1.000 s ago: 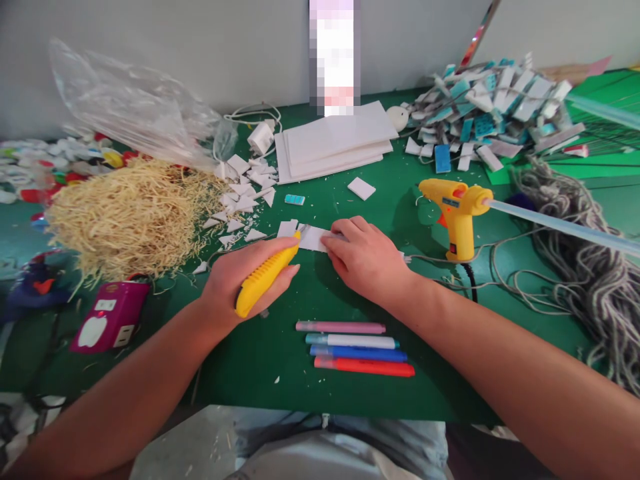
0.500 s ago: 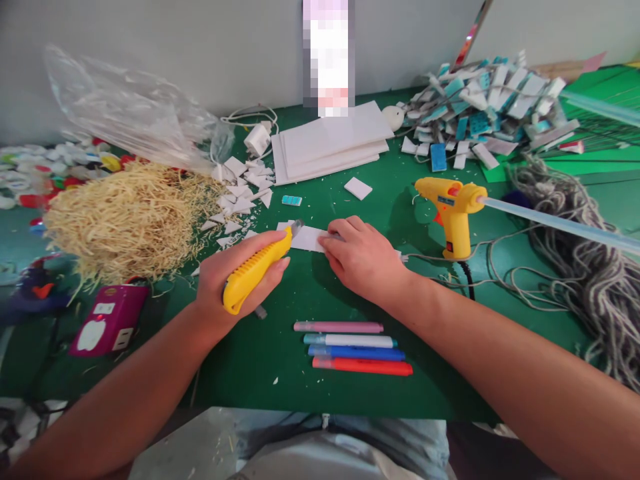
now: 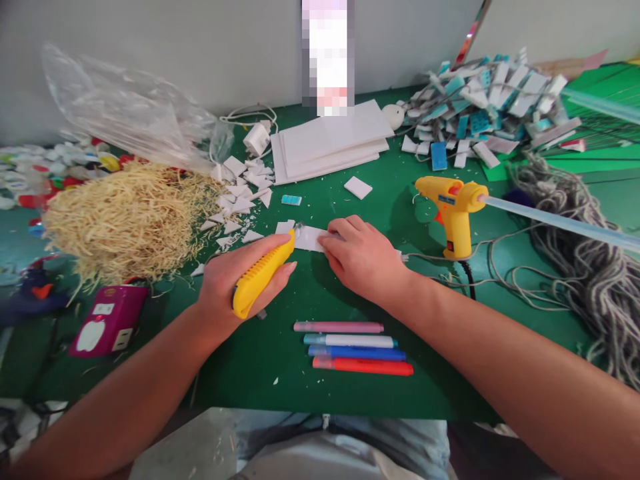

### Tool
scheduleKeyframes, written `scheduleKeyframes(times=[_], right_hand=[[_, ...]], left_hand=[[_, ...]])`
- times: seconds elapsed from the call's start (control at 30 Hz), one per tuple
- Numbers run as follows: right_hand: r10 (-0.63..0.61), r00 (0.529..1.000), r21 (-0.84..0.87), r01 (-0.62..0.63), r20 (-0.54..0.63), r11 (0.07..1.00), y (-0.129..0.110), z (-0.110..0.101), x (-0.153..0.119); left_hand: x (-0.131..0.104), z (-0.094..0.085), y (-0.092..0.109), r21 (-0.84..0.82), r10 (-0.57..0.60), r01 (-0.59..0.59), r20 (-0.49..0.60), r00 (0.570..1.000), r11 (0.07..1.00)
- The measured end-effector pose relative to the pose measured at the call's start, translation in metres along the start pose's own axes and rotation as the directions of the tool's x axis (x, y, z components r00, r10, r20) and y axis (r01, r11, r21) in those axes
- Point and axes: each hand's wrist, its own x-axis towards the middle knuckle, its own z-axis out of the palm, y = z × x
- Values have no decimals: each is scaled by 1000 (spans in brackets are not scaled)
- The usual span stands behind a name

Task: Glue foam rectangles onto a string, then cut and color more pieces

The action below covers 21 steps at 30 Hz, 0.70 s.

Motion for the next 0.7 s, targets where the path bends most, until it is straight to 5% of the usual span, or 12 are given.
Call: scheduleKeyframes(times=[0.7], right_hand=[[33, 999, 13, -33, -26, 999, -5, 5, 2]], left_hand=[[7, 7, 5, 64, 12, -17, 85, 996, 998]])
